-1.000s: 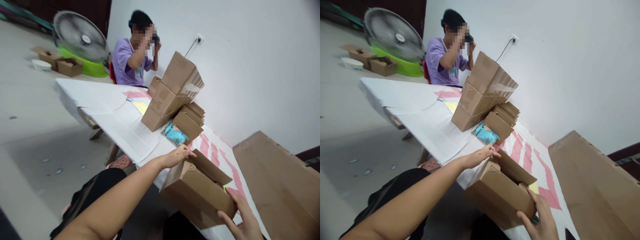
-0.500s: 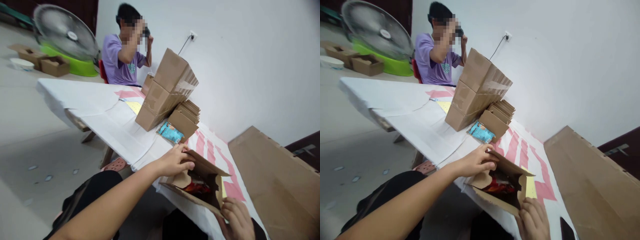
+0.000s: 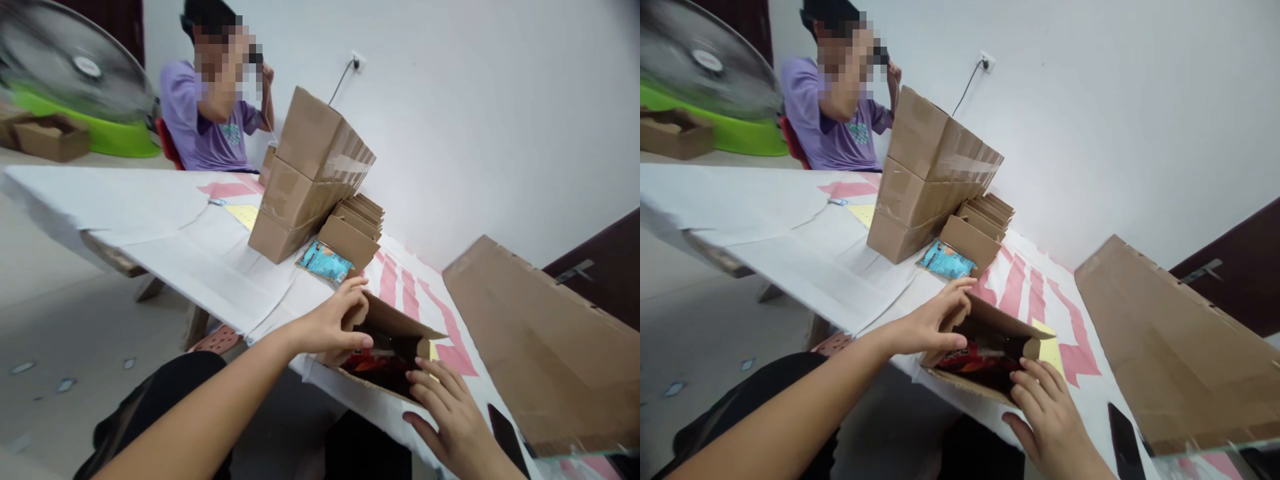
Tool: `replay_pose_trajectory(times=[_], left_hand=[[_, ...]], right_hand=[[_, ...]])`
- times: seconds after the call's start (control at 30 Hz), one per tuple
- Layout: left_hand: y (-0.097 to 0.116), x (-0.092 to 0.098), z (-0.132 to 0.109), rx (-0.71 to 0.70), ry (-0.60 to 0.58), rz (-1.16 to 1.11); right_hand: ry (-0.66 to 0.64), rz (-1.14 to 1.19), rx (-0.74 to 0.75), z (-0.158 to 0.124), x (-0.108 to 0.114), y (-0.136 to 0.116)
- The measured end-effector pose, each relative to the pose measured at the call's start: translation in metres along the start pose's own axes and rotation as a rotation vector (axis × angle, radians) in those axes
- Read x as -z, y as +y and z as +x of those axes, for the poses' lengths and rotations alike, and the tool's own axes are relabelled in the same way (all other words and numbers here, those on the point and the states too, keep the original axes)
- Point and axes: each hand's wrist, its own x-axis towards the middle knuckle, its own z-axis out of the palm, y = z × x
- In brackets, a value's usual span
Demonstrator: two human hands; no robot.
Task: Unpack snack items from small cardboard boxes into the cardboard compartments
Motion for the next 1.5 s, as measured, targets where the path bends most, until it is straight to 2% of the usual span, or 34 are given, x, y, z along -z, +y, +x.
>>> replay_pose_trajectory(times=[0.1,0.2,0.33,0.43,0.53,0.63,0.73,0.8,0.87,0.93,1.0,1.1,1.23,1.4,1.5], left_hand=[[-0.014,0.005,0.002,0.039,0.114,-0.175],[-0.034,0.013,0.004,0.163,0.242,-0.342],[-0.059,0.022,0.006,0.415,0.238,-0.489],[-0.067,0.023,0.007,0.488,0.259,-0.516],[-0.066,0.021,0.008,0.478,0.283,-0.517],[-0.061,0.022,0.006,0.451,0.264,-0.484],[-0.054,0.023,0.001,0.421,0.208,-0.491],[-0.049,0.024,-0.001,0.38,0.141,-0.516],[-0.045,0.023,-0.003,0.334,0.062,-0.537],[-0.042,0.021,-0.004,0.299,0.017,-0.551],[-0.041,0.02,-0.004,0.289,0.014,-0.562],[-0.042,0.018,-0.004,0.301,0.033,-0.58],[-0.043,0.017,-0.002,0.307,0.086,-0.584],[-0.044,0.014,0.002,0.358,0.189,-0.587],[-0.045,0.012,0.005,0.379,0.233,-0.593]], right_hand=[[0.067,-0.071,-0.16,-0.003,-0.008,0.007],[0.079,-0.13,-0.309,-0.008,-0.017,0.019],[0.058,-0.113,-0.423,-0.011,-0.028,0.036],[0.047,-0.103,-0.429,-0.008,-0.033,0.043],[0.037,-0.035,-0.375,0.0,-0.028,0.046],[-0.031,0.086,-0.302,0.014,-0.01,0.047],[-0.236,0.289,-0.247,0.035,0.015,0.051],[-0.381,0.476,-0.288,0.05,0.029,0.053],[-0.454,0.597,-0.348,0.065,0.033,0.054],[-0.491,0.591,-0.347,0.077,0.027,0.051],[-0.541,0.492,-0.295,0.086,0.015,0.045],[-0.651,0.276,-0.251,0.095,-0.005,0.032],[-0.773,0.032,-0.289,0.104,-0.021,0.026],[-0.752,0.059,-0.217,0.105,-0.03,0.036],[-0.698,0.083,-0.213,0.105,-0.028,0.042]])
